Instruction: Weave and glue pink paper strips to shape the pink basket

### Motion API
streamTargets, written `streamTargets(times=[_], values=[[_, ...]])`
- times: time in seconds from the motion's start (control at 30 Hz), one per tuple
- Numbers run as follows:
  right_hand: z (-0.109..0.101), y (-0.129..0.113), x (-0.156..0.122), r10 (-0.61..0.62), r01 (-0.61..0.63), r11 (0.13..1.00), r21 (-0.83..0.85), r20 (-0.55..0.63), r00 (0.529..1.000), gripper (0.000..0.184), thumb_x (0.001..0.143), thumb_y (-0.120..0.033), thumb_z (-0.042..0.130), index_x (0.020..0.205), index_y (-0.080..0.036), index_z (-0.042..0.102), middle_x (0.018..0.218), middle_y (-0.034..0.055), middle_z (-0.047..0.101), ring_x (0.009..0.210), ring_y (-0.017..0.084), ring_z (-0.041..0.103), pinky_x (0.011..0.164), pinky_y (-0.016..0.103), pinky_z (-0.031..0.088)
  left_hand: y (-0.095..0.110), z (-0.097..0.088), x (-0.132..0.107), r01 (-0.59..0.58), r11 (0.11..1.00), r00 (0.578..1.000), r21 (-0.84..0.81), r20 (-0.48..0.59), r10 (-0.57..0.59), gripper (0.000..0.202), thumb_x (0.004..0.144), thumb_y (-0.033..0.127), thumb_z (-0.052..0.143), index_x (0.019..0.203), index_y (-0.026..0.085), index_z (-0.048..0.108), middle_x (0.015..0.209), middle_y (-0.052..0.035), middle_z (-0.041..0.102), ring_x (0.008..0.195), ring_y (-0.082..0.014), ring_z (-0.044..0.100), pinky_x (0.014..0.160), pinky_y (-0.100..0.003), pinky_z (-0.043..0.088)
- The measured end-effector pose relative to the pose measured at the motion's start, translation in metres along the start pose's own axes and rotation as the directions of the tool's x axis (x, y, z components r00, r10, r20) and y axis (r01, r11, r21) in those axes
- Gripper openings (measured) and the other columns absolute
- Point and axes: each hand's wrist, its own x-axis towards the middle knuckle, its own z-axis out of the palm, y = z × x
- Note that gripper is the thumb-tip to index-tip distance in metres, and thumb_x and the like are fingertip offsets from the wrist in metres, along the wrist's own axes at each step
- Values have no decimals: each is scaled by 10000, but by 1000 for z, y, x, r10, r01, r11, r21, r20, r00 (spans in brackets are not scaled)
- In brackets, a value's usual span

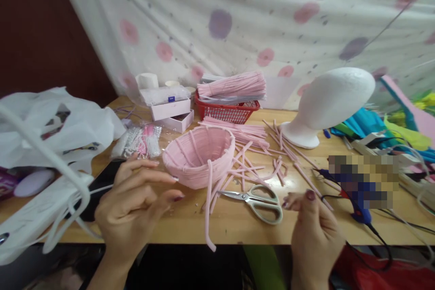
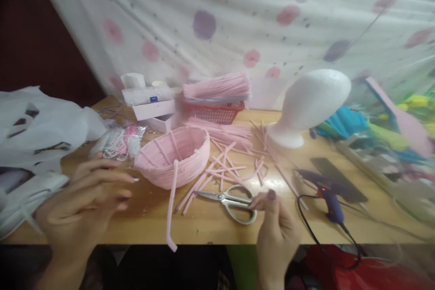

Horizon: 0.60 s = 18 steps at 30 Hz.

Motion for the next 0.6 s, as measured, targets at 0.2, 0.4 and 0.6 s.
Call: streamTargets(times=[0.2,0.4,0.6], values=[[-33,9,12,-27,-14,988,-155,-256,966,411,913,-573,742,836,-169,722,583,-26,592,564,145,550,646,292,436,-11,11,12,-70,983,976,167,213,34,387,904,225,701,1284,293,678,1229,-41,741,1177,-259,665,1082,-490,489],[-30,24,18,-259,417,858,-300,449,855,343,1005,-410,606,754,-204,714,819,60,731,796,220,706,719,325,541,-16,22,13,-212,970,904,115,400,150,261,930,118,600,1112,272,705,995,11,801,901,-188,749,1113,-474,482],[-23,34,30,-225,672,707,-218,832,507,356,924,-133,514,1225,-210,688,1175,105,738,1077,269,708,932,456,594,6,35,6,-334,932,896,139,352,269,141,975,91,592,1051,160,690,815,-4,775,699,-147,720,684,-275,552]])
